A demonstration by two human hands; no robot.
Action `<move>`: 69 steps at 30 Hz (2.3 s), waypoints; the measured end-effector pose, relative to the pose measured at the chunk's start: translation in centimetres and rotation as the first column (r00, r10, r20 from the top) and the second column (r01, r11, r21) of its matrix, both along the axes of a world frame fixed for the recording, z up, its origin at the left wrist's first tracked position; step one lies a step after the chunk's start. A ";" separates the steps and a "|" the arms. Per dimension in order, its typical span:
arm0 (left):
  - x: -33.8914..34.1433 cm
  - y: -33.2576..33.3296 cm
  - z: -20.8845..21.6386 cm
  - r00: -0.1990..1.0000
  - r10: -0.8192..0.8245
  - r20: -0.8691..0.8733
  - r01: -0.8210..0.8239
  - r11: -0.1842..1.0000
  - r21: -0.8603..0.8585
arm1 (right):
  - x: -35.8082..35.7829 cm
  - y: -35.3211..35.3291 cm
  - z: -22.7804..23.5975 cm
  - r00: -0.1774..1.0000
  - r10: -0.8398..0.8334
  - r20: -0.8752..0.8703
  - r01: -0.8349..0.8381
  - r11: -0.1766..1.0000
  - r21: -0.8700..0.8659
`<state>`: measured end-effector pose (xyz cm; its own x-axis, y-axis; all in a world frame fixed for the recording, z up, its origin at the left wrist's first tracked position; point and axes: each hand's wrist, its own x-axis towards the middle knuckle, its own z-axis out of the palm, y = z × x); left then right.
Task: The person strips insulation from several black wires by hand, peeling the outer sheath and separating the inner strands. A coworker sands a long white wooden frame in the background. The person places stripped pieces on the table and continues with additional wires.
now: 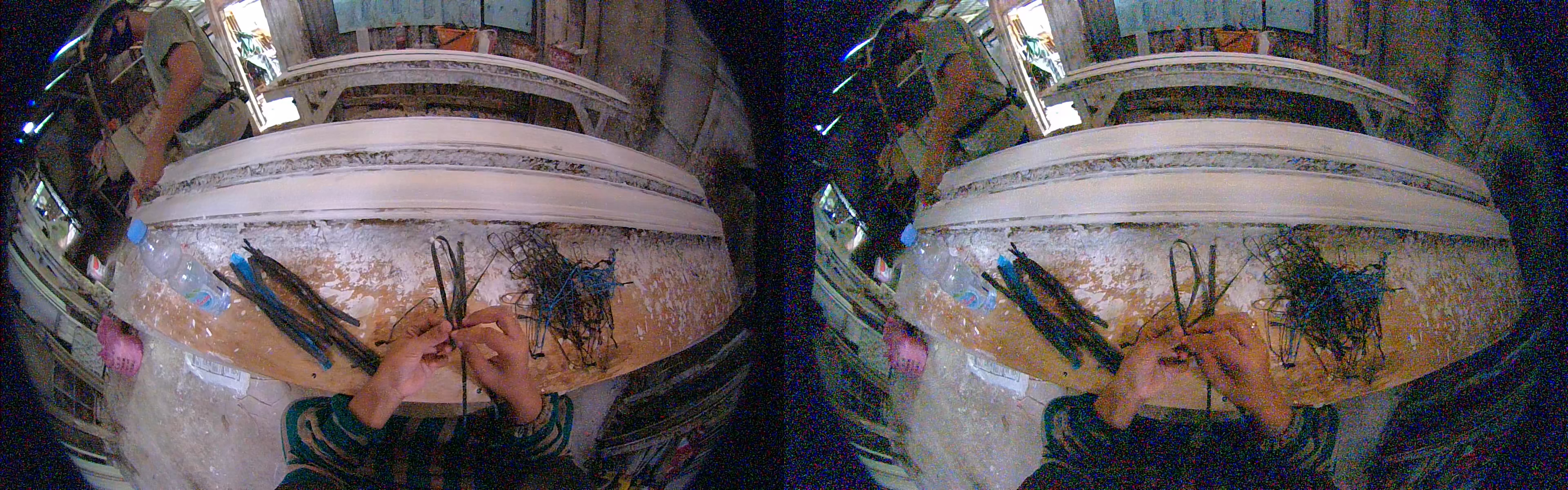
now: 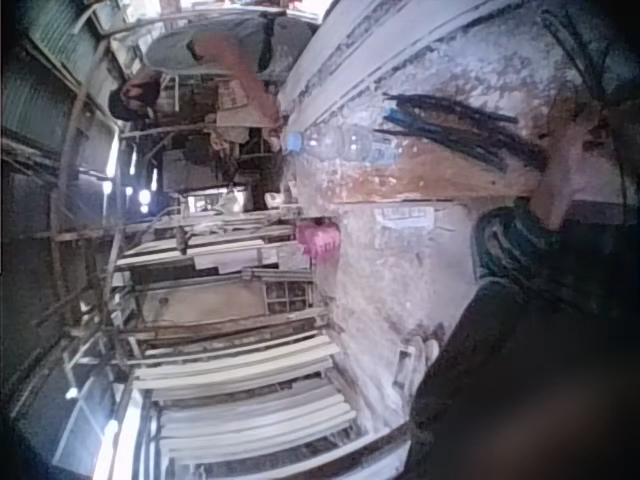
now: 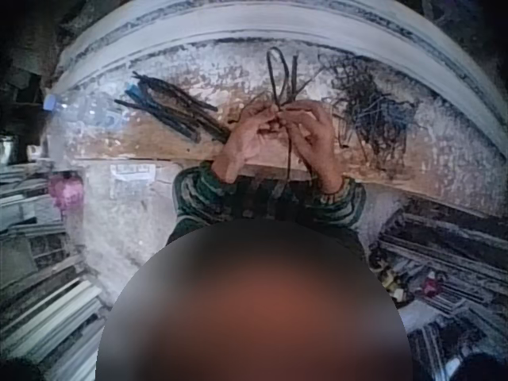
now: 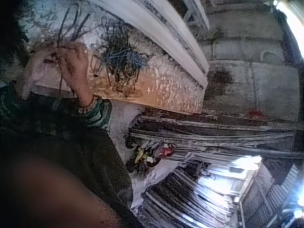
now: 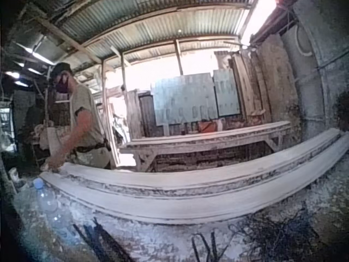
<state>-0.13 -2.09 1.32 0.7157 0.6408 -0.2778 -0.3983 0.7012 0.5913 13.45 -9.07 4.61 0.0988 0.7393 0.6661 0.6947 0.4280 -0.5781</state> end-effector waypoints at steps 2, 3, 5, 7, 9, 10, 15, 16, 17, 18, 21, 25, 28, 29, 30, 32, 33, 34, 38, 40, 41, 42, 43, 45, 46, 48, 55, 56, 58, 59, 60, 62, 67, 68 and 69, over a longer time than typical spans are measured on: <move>0.1 -0.1 0.1 1.000 0.007 -0.026 -0.007 1.000 -0.014 | -0.1 -0.1 0.0 1.000 -0.007 -0.029 0.006 1.000 -0.010; 0.1 -0.1 0.0 0.997 0.025 -0.069 -0.027 1.000 -0.017 | -0.1 -0.1 0.0 0.999 -0.008 -0.054 0.007 1.000 -0.014; 0.2 -0.2 -0.2 1.000 0.017 -0.015 -0.017 1.000 -0.018 | -0.1 -0.2 0.1 1.000 -0.012 -0.025 0.011 1.000 -0.024; 0.2 -0.1 -0.3 1.000 0.013 0.010 -0.013 1.000 -0.013 | 0.0 -0.3 0.1 1.000 -0.004 0.002 0.004 1.000 -0.025; 0.2 0.0 -0.4 1.000 0.002 -0.006 -0.002 1.000 -0.007 | 0.1 -0.3 0.1 0.999 0.021 0.030 -0.020 0.999 -0.032; 0.1 0.0 -0.3 1.000 -0.007 0.011 0.007 1.000 -0.004 | 0.2 -0.3 0.2 0.998 0.021 0.062 -0.020 1.000 -0.024; 0.1 0.0 0.0 0.997 -0.028 -0.070 0.027 1.000 -0.007 | 0.0 -0.2 0.4 0.997 0.019 0.071 -0.019 1.000 0.000; 0.2 0.0 -0.1 0.997 -0.027 -0.073 0.027 1.000 0.002 | -0.1 -0.2 0.4 0.998 0.011 0.068 -0.010 1.000 -0.009; 0.2 0.0 -0.2 0.995 -0.026 -0.092 0.027 1.000 0.010 | -0.2 -0.2 0.4 0.998 0.003 0.065 -0.002 1.000 -0.018; 0.3 0.0 -0.3 0.994 -0.025 -0.111 0.027 0.999 0.018 | -0.2 -0.2 0.4 0.998 -0.004 0.062 0.006 1.000 -0.027; 0.4 -0.1 -0.6 0.998 0.003 -0.062 0.002 0.997 0.081 | 0.0 0.0 0.3 0.996 0.082 0.037 -0.083 0.997 0.007; 0.4 0.0 -0.7 0.997 0.026 -0.073 -0.018 0.994 0.110 | 0.2 0.1 0.1 0.992 0.115 0.055 -0.117 0.993 0.025; 0.4 0.1 -0.7 0.998 0.018 -0.068 -0.007 0.989 0.151 | 0.2 0.0 0.0 0.992 0.118 0.035 -0.119 0.993 0.025; 0.3 0.1 -0.7 0.998 0.009 -0.055 -0.001 0.989 0.146 | 0.1 0.0 0.0 0.993 0.121 0.013 -0.121 0.992 0.019; 0.3 0.0 -0.6 0.997 0.019 -0.068 -0.010 0.990 0.137 | 0.1 0.0 0.0 0.992 0.124 -0.016 -0.124 0.992 0.019; 0.3 -0.3 -0.4 0.998 0.061 -0.035 -0.057 0.991 0.122 | -0.1 -0.2 0.0 0.993 0.101 -0.068 -0.102 0.995 -0.010; 0.3 -0.4 -0.3 0.995 0.091 -0.031 -0.087 0.990 0.114 | -0.1 -0.3 -0.1 0.991 0.090 -0.097 -0.092 0.995 -0.022; 0.3 -0.6 -0.1 0.993 0.109 -0.046 -0.098 0.976 0.195 | -0.2 -0.3 -0.1 0.980 0.077 -0.185 -0.087 0.995 -0.048; 0.4 -1.3 0.6 0.983 0.184 -0.007 -0.158 0.861 0.483 | -1.0 -1.0 -0.8 0.867 0.012 -0.498 -0.079 0.990 -0.114; 0.5 -1.6 0.8 0.975 0.216 0.042 -0.203 0.809 0.552 | -1.3 -1.2 -1.2 0.769 0.008 -0.639 -0.105 0.988 -0.114; 0.6 -1.7 0.9 0.971 0.234 0.055 -0.224 0.797 0.561 | -1.4 -1.0 -1.4 0.705 0.018 -0.709 -0.129 0.986 -0.103; 0.6 -1.8 0.9 0.971 0.229 0.075 -0.229 0.785 0.576 | -1.4 -1.0 -1.5 0.634 0.027 -0.773 -0.152 0.984 -0.091; 0.6 -1.7 0.9 0.971 0.239 0.030 -0.210 0.777 0.593 | -1.3 -0.9 -1.6 0.647 0.044 -0.761 -0.167 0.982 -0.085; 0.5 -1.5 0.8 0.975 0.215 -0.046 -0.137 0.758 0.638 | -1.0 -0.8 -1.6 0.675 0.072 -0.735 -0.189 0.979 -0.078; 0.4 -1.4 0.8 0.975 0.212 -0.062 -0.131 0.782 0.609 | -0.9 -0.7 -1.6 0.692 0.058 -0.719 -0.190 0.976 -0.104; 0.3 -1.1 0.7 0.974 0.204 -0.093 -0.121 0.827 0.549 | -0.8 -0.6 -1.4 0.740 -0.003 -0.673 -0.160 0.971 -0.180; -0.3 -0.8 1.5 0.987 0.163 0.003 -0.142 0.853 0.502 | -0.8 -0.4 -0.7 0.913 -0.005 -0.408 -0.050 0.991 -0.124; -0.4 -0.8 1.7 0.986 0.168 0.009 -0.151 0.859 0.489 | -0.9 -0.4 -0.6 0.919 -0.008 -0.395 -0.038 0.993 -0.108; -0.4 -0.9 1.9 0.986 0.165 0.015 -0.153 0.867 0.474 | -0.9 -0.3 -0.6 0.929 -0.023 -0.369 -0.019 0.994 -0.110; -0.4 -0.9 2.0 0.987 0.157 0.017 -0.146 0.870 0.471 | -1.0 -0.3 -0.6 0.934 -0.035 -0.355 -0.011 0.992 -0.128; -0.4 -1.0 2.0 0.988 0.153 0.034 -0.151 0.866 0.476 | -1.0 -0.3 -0.6 0.937 -0.052 -0.346 -0.003 0.988 -0.155; -0.4 -1.0 1.9 0.987 0.153 0.054 -0.160 0.863 0.478 | -0.8 -0.4 -0.7 0.942 -0.040 -0.332 -0.020 0.984 -0.175; -0.5 -1.0 1.7 0.987 0.160 -0.001 -0.131 0.812 0.568 | -0.5 -0.4 -1.3 0.893 0.024 -0.450 -0.155 0.954 -0.257; -0.5 -0.9 1.6 0.985 0.170 -0.026 -0.119 0.784 0.609 | -0.5 -0.4 -1.5 0.856 0.030 -0.515 -0.199 0.940 -0.276; -0.5 -0.9 1.5 0.982 0.181 -0.052 -0.105 0.755 0.647 | -0.5 -0.4 -1.7 0.815 0.033 -0.579 -0.244 0.925 -0.291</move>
